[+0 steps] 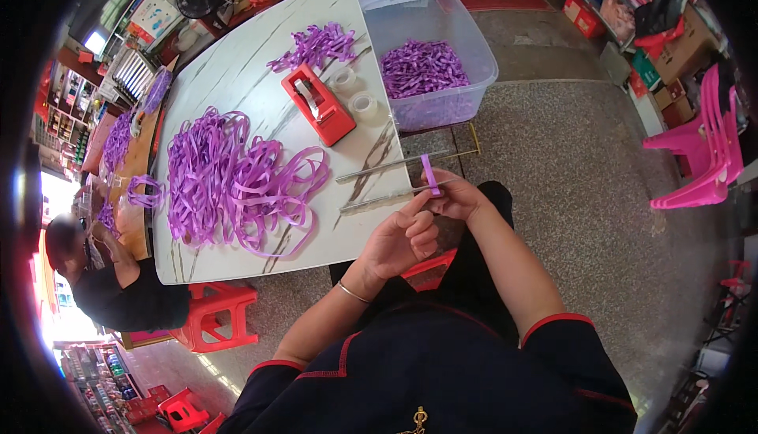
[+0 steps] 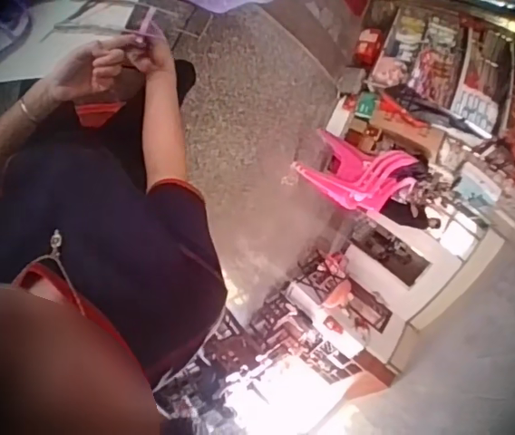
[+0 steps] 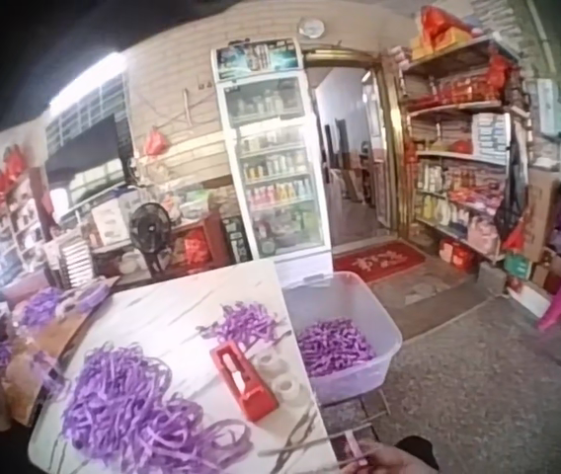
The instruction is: Tying purple ribbons into small decorative bows at a workstation.
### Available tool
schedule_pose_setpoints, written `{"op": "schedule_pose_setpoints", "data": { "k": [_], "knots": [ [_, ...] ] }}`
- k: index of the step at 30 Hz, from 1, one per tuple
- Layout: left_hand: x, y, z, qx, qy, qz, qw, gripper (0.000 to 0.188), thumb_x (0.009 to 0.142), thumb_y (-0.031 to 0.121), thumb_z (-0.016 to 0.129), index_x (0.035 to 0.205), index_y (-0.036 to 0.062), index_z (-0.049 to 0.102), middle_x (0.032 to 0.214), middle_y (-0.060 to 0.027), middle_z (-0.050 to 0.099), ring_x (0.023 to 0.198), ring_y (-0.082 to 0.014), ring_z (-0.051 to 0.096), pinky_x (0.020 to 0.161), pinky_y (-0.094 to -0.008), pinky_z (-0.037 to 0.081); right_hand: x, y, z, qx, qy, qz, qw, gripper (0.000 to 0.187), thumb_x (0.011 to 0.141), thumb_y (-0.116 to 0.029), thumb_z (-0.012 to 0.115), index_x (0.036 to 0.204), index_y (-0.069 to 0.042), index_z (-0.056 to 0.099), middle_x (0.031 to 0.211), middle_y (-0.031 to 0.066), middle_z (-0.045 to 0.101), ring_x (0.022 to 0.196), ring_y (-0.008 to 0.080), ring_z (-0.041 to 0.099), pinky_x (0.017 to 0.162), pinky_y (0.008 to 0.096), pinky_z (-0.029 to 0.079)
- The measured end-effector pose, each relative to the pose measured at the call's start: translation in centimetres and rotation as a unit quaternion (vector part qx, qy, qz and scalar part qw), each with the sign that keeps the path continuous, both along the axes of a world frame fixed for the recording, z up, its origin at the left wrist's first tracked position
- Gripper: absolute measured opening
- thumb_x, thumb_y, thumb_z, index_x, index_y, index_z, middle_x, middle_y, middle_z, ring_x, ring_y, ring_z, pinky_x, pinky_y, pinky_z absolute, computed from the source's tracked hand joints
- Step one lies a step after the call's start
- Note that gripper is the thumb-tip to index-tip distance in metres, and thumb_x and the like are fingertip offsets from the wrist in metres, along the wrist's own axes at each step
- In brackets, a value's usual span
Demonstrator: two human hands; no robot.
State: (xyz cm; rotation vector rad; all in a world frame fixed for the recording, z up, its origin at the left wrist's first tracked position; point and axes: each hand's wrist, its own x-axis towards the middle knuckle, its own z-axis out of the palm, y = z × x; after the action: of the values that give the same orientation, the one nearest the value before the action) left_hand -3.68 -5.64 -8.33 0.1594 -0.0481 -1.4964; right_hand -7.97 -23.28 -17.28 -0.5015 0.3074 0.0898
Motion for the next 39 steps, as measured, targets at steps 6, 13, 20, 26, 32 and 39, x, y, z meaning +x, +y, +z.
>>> {"op": "schedule_pose_setpoints", "data": {
  "k": [6,13,20,26,32,39],
  "knots": [
    [-0.1,0.0,-0.6,-0.009,-0.005,0.004,1.0,0.044,0.088,0.014,0.044,0.131,0.0198,0.035,0.069,0.0027,0.033,0.065,-0.011,0.036,0.06,-0.0231,0.033,0.0,-2.8,4.1,-0.162,0.111,0.063,0.978,0.012,0.086,-0.024,0.059,0.087,-0.013,0.06,0.073,-0.0065,0.056,0.055,0.0013,0.045,0.043,0.0169,0.03],
    [-0.4,-0.1,0.1,0.017,0.018,0.017,1.0,0.043,0.084,0.009,0.044,0.127,0.0136,0.045,0.065,0.002,0.032,0.062,-0.0106,0.033,0.06,-0.0233,0.032,0.5,-5.0,6.3,-0.29,0.126,0.148,0.937,0.014,0.084,-0.022,0.059,0.089,-0.01,0.063,0.07,-0.0075,0.053,0.051,0.0001,0.04,0.04,0.0153,0.023],
    [-0.4,-0.1,0.3,0.014,0.018,0.017,1.0,0.043,0.084,0.009,0.044,0.127,0.0127,0.045,0.064,0.002,0.032,0.062,-0.0107,0.033,0.06,-0.0237,0.032,-0.7,-4.6,10.7,-0.299,0.165,0.135,0.93,0.038,0.089,-0.036,0.049,0.09,-0.002,0.064,0.063,-0.0091,0.044,0.048,-0.0003,0.03,0.04,0.0144,0.021],
    [-0.3,-0.1,0.2,0.019,0.014,0.018,1.0,0.044,0.084,0.009,0.044,0.128,0.012,0.044,0.064,0.0019,0.032,0.062,-0.0109,0.034,0.06,-0.0239,0.032,-1.6,-3.5,10.5,-0.406,0.138,0.109,0.897,0.028,0.087,-0.031,0.053,0.089,-0.006,0.065,0.062,-0.0103,0.045,0.047,-0.0005,0.03,0.041,0.0155,0.02],
    [-0.3,-0.2,0.1,0.019,0.009,0.014,1.0,0.046,0.083,0.009,0.043,0.129,0.012,0.042,0.064,0.0017,0.032,0.062,-0.0108,0.034,0.06,-0.0239,0.032,-1.5,-4.2,7.8,-0.397,0.125,0.107,0.903,0.017,0.082,-0.028,0.06,0.088,-0.013,0.065,0.062,-0.0103,0.045,0.051,0.0001,0.033,0.043,0.0163,0.021],
    [-0.3,-0.1,0.1,0.033,0.004,0.016,0.999,0.049,0.082,0.009,0.043,0.131,0.0134,0.04,0.064,0.002,0.032,0.062,-0.0108,0.033,0.059,-0.0231,0.031,0.0,-2.0,3.9,-0.193,0.158,0.095,0.964,0.015,0.083,-0.025,0.058,0.088,-0.011,0.062,0.066,-0.0064,0.051,0.047,0.0012,0.037,0.04,0.0154,0.024]
  ]
}}
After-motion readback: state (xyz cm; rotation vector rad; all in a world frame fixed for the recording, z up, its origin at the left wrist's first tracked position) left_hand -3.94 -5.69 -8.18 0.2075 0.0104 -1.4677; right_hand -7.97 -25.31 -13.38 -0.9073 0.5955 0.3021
